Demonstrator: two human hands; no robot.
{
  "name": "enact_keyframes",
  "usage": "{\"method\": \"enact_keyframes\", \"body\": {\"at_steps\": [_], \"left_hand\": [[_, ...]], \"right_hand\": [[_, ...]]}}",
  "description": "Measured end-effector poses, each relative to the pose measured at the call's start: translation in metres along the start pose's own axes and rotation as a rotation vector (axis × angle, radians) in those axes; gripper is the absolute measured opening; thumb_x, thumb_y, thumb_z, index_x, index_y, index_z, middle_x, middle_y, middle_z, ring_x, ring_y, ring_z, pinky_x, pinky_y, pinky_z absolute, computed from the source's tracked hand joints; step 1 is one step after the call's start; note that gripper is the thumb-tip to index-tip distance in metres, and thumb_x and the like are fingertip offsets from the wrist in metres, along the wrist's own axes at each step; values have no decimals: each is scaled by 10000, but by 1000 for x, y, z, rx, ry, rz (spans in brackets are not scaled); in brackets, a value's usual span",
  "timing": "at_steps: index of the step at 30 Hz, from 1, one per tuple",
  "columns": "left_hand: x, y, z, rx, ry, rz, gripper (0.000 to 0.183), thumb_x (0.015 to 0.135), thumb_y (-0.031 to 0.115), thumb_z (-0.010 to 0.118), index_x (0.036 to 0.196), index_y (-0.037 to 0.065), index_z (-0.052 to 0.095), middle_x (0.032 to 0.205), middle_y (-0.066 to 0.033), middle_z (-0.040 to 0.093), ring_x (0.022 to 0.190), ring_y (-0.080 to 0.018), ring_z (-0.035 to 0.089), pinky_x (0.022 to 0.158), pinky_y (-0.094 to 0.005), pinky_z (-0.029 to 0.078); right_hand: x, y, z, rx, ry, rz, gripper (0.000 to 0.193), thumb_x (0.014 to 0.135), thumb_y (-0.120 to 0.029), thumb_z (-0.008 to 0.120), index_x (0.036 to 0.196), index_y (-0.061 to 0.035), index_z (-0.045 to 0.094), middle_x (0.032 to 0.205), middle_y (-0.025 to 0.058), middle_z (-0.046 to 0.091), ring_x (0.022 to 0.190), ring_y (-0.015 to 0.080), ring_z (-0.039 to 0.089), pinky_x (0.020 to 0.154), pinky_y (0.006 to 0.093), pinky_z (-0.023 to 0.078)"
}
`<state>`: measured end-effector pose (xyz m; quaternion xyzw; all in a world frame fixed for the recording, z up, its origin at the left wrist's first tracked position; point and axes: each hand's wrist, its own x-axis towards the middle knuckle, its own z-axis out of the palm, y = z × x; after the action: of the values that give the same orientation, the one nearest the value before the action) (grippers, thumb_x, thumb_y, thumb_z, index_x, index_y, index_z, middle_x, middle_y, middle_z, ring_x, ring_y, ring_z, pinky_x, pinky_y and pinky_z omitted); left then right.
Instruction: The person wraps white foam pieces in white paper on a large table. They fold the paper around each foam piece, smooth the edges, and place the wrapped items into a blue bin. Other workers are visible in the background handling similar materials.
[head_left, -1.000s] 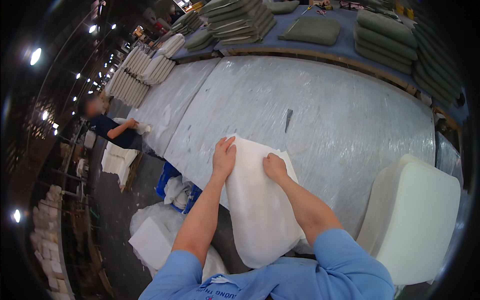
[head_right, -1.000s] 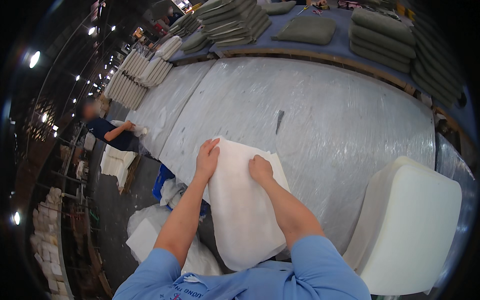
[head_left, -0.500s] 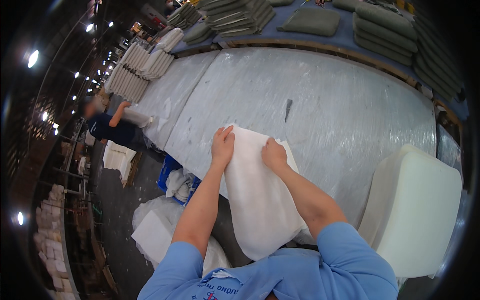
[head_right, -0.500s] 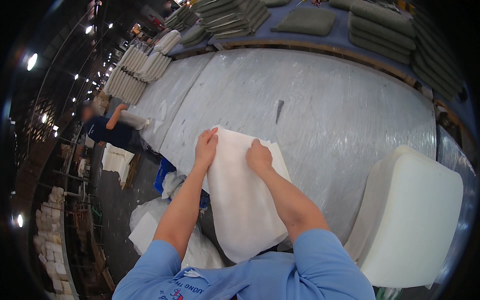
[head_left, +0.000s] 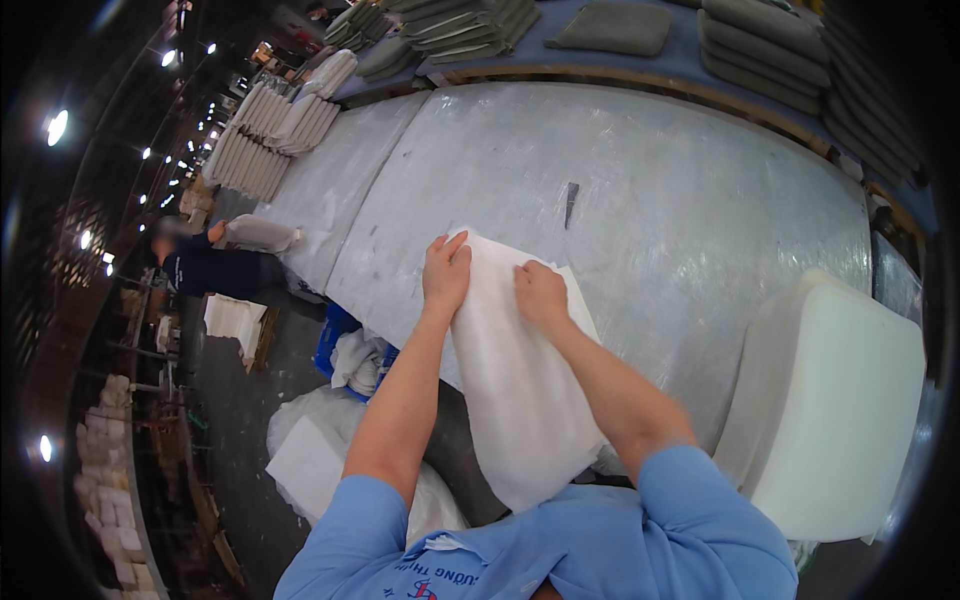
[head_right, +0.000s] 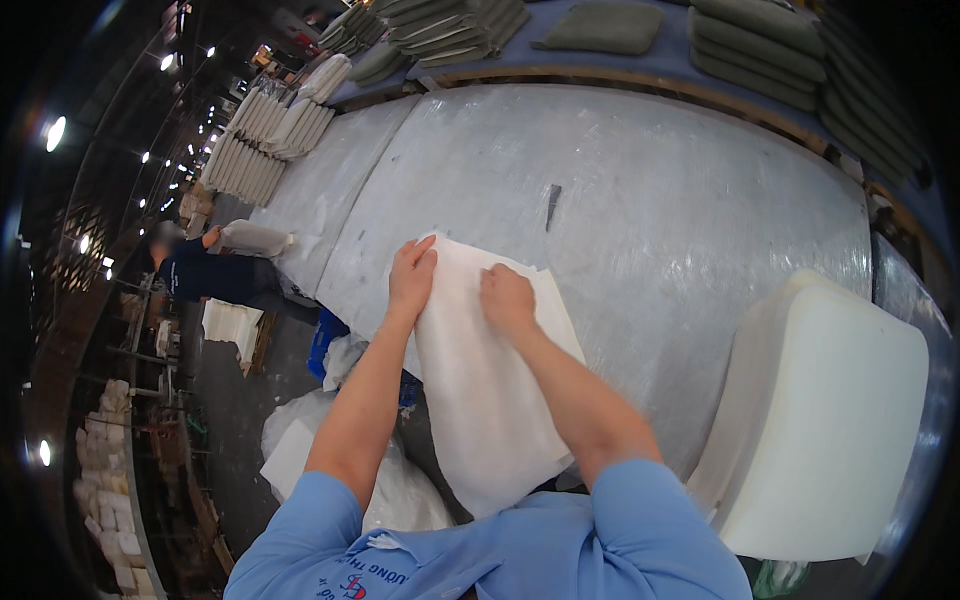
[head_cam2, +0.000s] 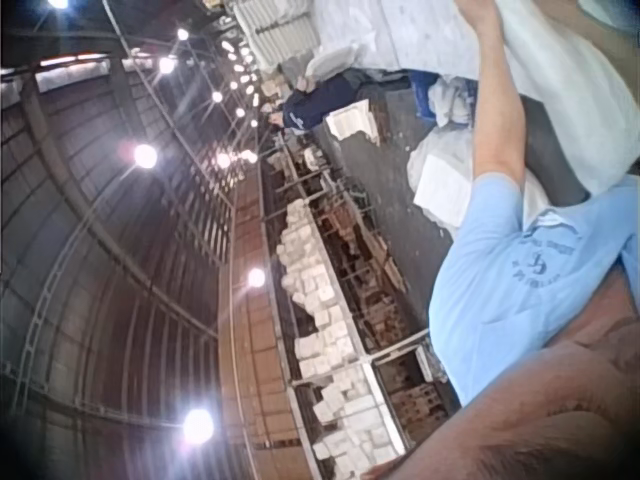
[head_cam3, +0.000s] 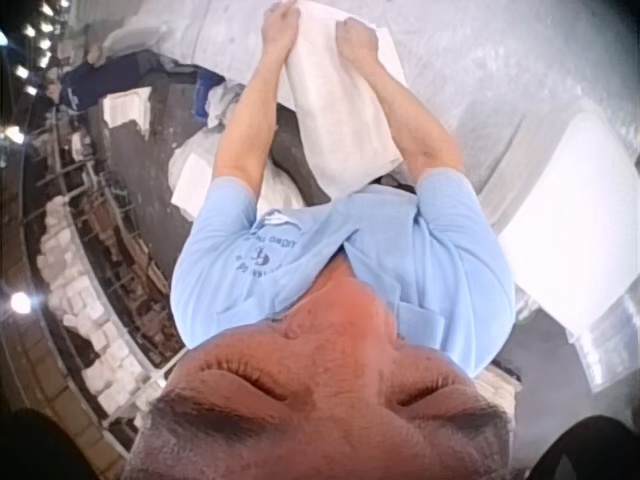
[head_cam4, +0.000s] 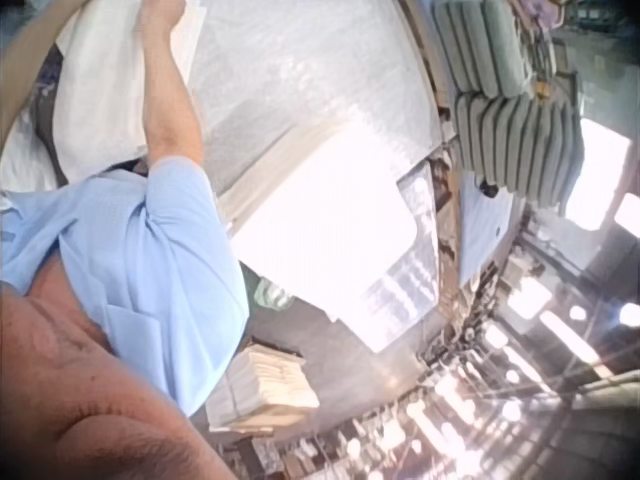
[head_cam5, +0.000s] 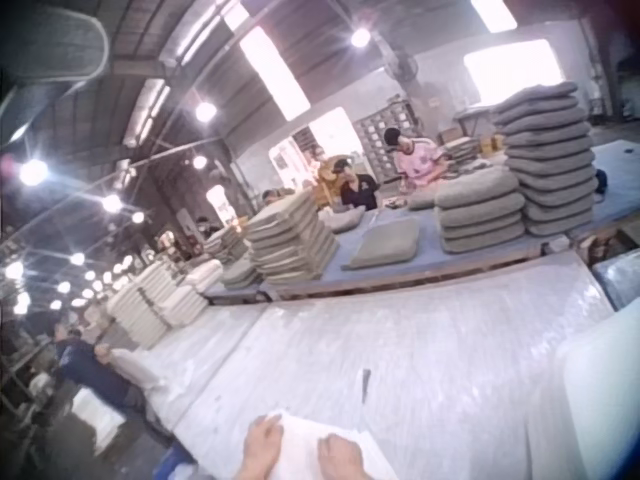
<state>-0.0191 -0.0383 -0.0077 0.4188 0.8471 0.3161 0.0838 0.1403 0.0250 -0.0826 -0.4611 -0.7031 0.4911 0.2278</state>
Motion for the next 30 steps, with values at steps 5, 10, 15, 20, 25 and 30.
{"method": "enact_keyframes", "body": {"at_steps": [5,10,15,20,25,30], "left_hand": [[4,11,10,9,1,7,418,979,272,612,1352,114,715,1545,-228,489,1391,-347,520,1164,-405,408],[5,4,3,-4,19,-9,417,978,270,609,1351,115,716,1539,-231,495,1398,-349,516,1161,-405,412],[3,3,2,1,36,11,415,977,275,605,1350,131,719,1539,-234,494,1410,-360,506,1168,-411,406],[6,21,10,12,30,15,421,969,295,613,1348,148,723,1527,-242,506,1415,-367,500,1173,-416,403],[-2,2,5,38,66,38,431,963,311,620,1351,152,722,1510,-252,522,1412,-377,500,1174,-422,402],[6,19,8,94,-5,34,457,977,309,581,1385,136,693,1559,-244,468,1439,-388,468,1181,-442,395]], "right_hand": [[-35,-40,-7,-10,-12,-98,364,1033,-332,522,1013,-19,706,994,230,742,966,422,710,878,523,553],[-25,-4,-8,-153,-29,5,358,1027,-340,546,997,-21,708,985,211,734,960,410,702,877,519,550],[-22,-21,-4,60,202,-222,311,1015,-317,575,937,-35,680,901,208,708,884,430,683,851,518,548],[-19,-3,-11,-117,64,-119,216,980,-262,610,953,-50,645,921,202,735,869,428,702,813,521,553],[-32,-24,-22,-16,54,-56,150,975,-212,595,1022,-78,645,952,187,750,903,407,723,818,523,559],[-39,-17,-9,23,69,-184,210,980,-192,577,1143,-118,687,995,170,763,903,388,730,831,501,563]]}}
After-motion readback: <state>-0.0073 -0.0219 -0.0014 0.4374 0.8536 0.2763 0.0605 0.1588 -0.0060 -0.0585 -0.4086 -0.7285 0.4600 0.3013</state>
